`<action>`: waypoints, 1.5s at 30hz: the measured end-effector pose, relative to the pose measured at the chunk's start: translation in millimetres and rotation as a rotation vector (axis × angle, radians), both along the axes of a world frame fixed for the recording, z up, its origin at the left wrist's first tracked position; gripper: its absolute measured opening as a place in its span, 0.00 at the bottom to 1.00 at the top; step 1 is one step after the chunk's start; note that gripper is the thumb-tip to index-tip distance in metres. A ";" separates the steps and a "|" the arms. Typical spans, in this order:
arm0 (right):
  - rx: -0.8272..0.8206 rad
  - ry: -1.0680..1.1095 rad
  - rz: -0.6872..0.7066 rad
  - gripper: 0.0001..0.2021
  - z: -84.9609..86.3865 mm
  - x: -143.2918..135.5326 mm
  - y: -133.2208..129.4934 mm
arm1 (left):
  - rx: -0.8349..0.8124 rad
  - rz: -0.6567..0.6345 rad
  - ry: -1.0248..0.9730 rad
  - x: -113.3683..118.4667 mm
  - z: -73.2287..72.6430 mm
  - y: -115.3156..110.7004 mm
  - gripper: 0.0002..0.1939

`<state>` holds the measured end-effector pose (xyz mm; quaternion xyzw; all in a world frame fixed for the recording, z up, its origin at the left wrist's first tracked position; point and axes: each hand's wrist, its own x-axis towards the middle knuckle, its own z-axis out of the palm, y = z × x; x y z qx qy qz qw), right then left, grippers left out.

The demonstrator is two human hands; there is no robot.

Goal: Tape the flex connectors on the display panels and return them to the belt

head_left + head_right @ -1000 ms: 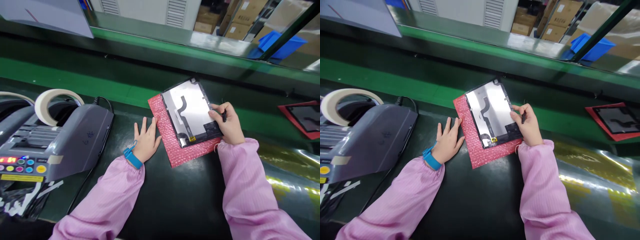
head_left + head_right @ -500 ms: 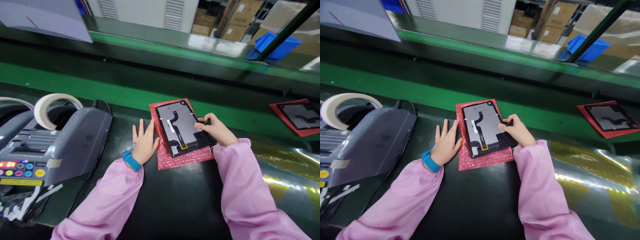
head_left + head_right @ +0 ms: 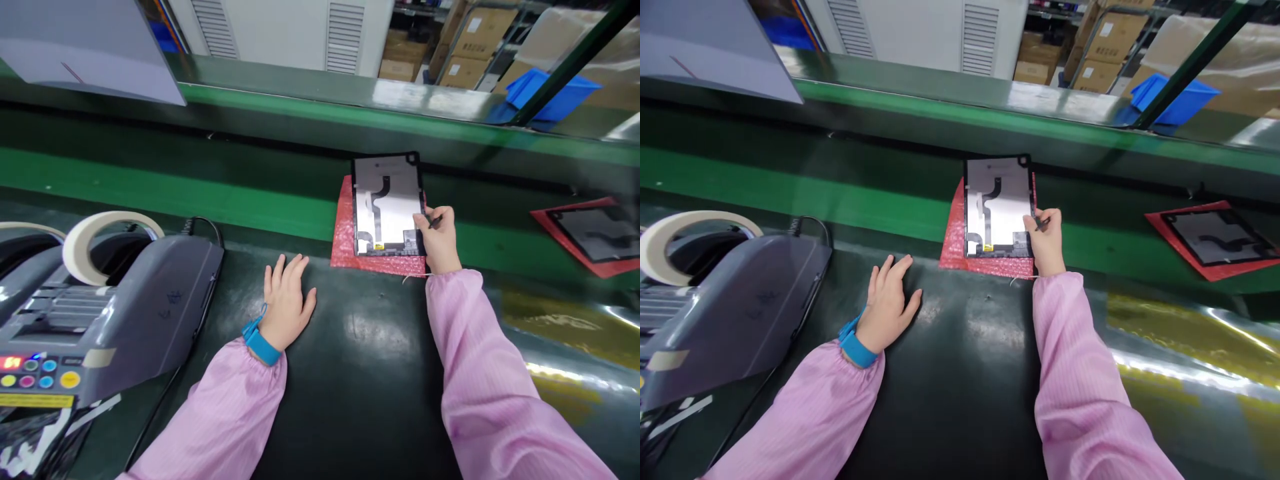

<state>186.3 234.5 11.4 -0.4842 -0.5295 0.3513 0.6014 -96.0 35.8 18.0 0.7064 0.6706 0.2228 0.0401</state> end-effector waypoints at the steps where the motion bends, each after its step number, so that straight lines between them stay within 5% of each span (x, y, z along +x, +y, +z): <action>1: 0.018 -0.018 -0.038 0.18 -0.2 0.2 8.9 | -0.001 0.001 0.005 0.0 0.5 -0.4 0.28; 7: -0.023 -0.127 -0.137 0.09 2.4 -2.0 44.8 | -0.033 0.002 0.021 -0.8 4.2 -1.3 0.26; 12: -0.044 -0.207 -0.175 0.15 9.8 -12.7 22.3 | -0.050 0.005 0.066 -1.2 5.6 0.6 0.25; 16: -0.010 -0.229 -0.034 0.13 20.6 -32.4 -42.2 | -0.026 -0.020 0.106 -5.0 5.7 4.4 0.23; 20: 0.049 -0.284 0.193 0.13 26.2 -37.4 -136.6 | 0.076 -0.137 0.080 -11.1 5.0 13.6 0.19; 25: 0.282 -0.316 0.554 0.21 21.6 27.5 -252.7 | 0.145 -0.350 0.078 8.1 5.0 16.8 0.17; 27: 0.205 -0.294 0.378 0.19 16.0 75.9 -282.9 | 0.135 -0.462 0.082 31.4 4.0 10.2 0.17; 29: 0.071 -0.195 -0.012 0.17 9.9 129.4 -298.3 | 0.119 -0.580 0.079 62.9 2.1 2.2 0.18; 32: -0.089 -0.106 -0.487 0.15 4.4 202.6 -299.0 | 0.078 -0.742 0.066 118.7 -0.6 -7.4 0.20; 34: -0.145 -0.111 -0.642 0.16 4.9 238.1 -291.9 | 0.045 -0.845 0.065 155.8 -1.3 -11.2 0.22; 39: -0.277 -0.253 -0.560 0.18 14.2 269.5 -274.4 | -0.016 -1.090 0.108 222.2 0.1 -15.3 0.26; 45: -0.327 -0.321 -0.482 0.18 18.8 264.3 -269.4 | -0.033 -1.132 0.108 236.5 0.6 -15.0 0.24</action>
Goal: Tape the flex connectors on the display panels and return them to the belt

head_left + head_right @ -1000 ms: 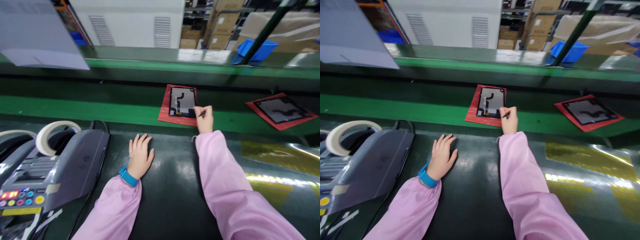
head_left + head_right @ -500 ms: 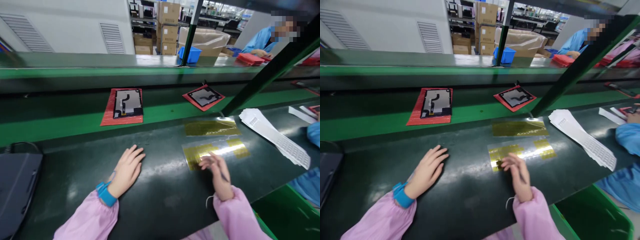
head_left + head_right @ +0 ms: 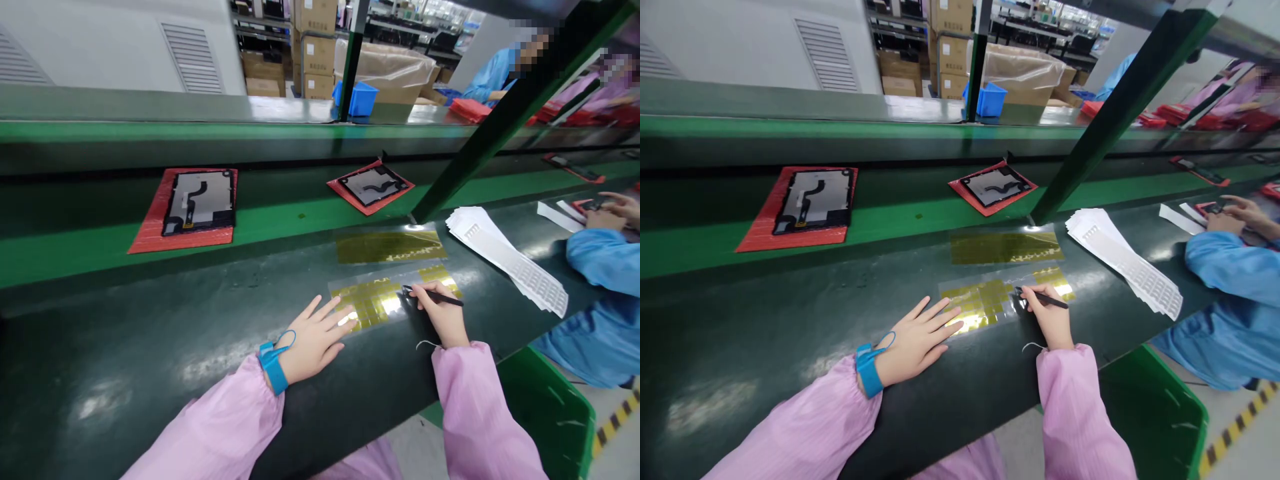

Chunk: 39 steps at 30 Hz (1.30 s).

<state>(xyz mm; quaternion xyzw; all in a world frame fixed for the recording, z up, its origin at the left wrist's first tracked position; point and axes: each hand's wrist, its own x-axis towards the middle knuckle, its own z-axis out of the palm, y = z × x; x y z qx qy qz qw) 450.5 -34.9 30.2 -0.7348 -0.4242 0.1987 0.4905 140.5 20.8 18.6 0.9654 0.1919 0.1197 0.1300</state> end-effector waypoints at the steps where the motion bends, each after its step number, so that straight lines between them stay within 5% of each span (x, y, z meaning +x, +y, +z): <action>1: -0.011 0.001 0.009 0.18 0.2 -0.1 0.2 | 0.003 0.003 -0.005 -0.6 0.0 0.1 0.24; 17: -0.081 0.062 0.050 0.19 7.1 0.4 2.4 | -0.037 -0.004 0.015 0.6 0.0 -0.8 0.23; 25: 0.212 0.240 0.167 0.16 4.0 -4.4 4.6 | -0.044 -0.001 0.008 1.1 -3.9 -4.0 0.24; 29: 0.227 -0.072 0.380 0.10 27.5 -9.9 50.9 | -0.071 0.002 -0.030 0.7 -5.2 -6.4 0.24; 32: 0.068 -0.596 0.543 0.14 41.2 -13.3 110.6 | -0.110 0.002 -0.048 0.5 -5.5 -7.8 0.24; 35: -0.064 -0.995 0.537 0.11 42.3 -17.6 172.6 | -0.153 0.003 -0.075 -1.0 -4.6 -9.2 0.24; 39: -0.109 -1.169 0.539 0.12 35.4 -28.8 230.6 | -0.256 -0.006 -0.114 -6.2 -2.2 -9.5 0.23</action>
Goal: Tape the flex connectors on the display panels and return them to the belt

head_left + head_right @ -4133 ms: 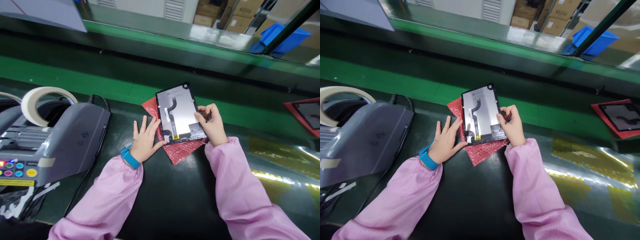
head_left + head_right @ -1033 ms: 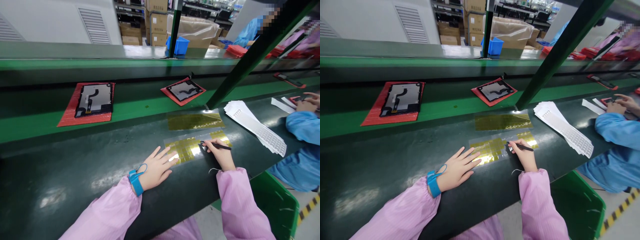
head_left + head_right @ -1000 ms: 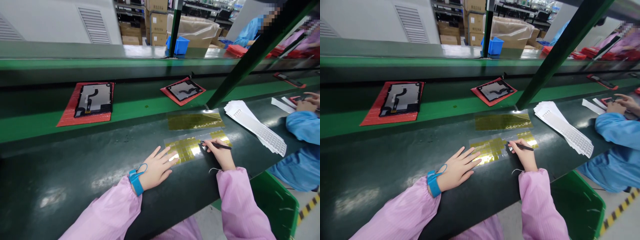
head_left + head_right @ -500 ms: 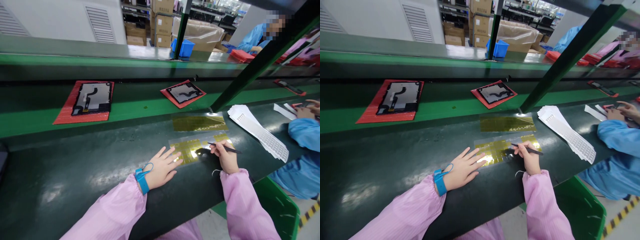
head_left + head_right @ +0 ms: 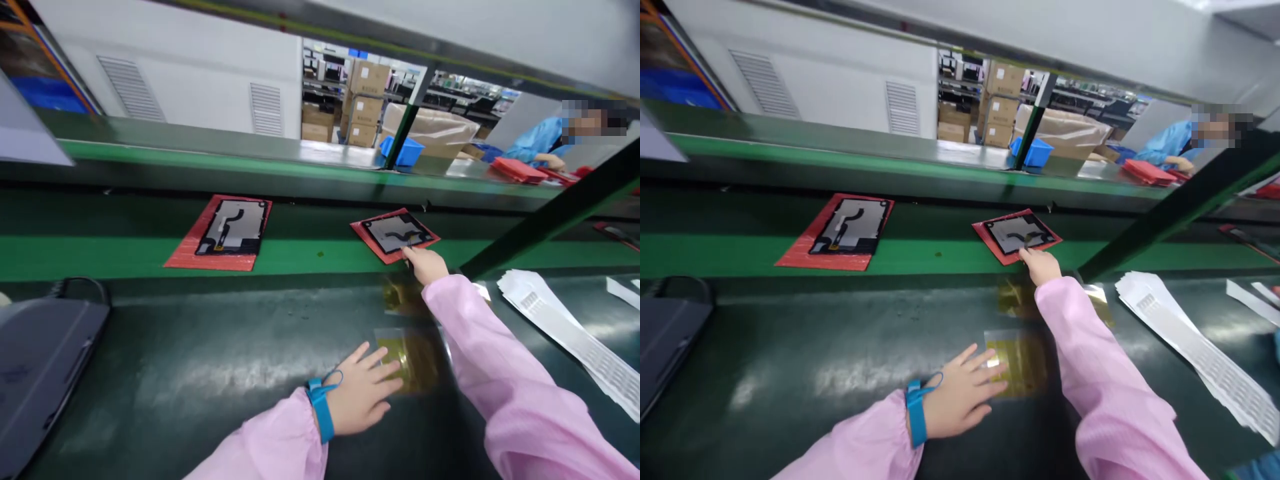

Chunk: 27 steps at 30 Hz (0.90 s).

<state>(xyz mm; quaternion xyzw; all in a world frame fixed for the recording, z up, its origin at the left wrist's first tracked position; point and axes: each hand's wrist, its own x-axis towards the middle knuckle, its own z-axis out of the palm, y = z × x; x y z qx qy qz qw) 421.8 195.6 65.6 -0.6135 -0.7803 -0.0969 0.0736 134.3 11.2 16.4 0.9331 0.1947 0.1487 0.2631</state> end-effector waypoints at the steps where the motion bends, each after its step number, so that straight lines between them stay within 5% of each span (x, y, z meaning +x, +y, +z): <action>1: 0.000 -0.037 0.005 0.15 -1.6 -3.5 9.5 | -0.038 -0.003 -0.008 -1.4 0.6 0.4 0.23; 6: -0.018 -0.158 0.058 0.16 -4.2 -20.3 36.7 | -0.279 0.055 -0.133 -5.2 6.2 3.5 0.22; 10: -0.007 -0.178 0.127 0.13 5.5 -41.1 45.2 | -0.530 0.134 -0.428 -4.3 9.2 10.7 0.21; 14: 0.047 -0.135 0.207 0.10 25.4 -86.3 38.3 | -0.865 0.381 -0.787 -2.5 0.8 29.8 0.20; 18: 0.070 -0.079 0.331 0.09 44.3 -157.1 0.6 | -0.948 0.592 -0.933 -1.5 -8.1 55.0 0.27; 23: 0.102 -0.015 0.527 0.08 52.4 -245.6 -81.9 | -0.929 0.843 -1.066 -7.3 -0.6 67.7 0.13; 27: 0.108 0.021 0.632 0.10 48.0 -270.7 -133.8 | -0.903 1.003 -1.131 -23.3 9.2 67.2 0.16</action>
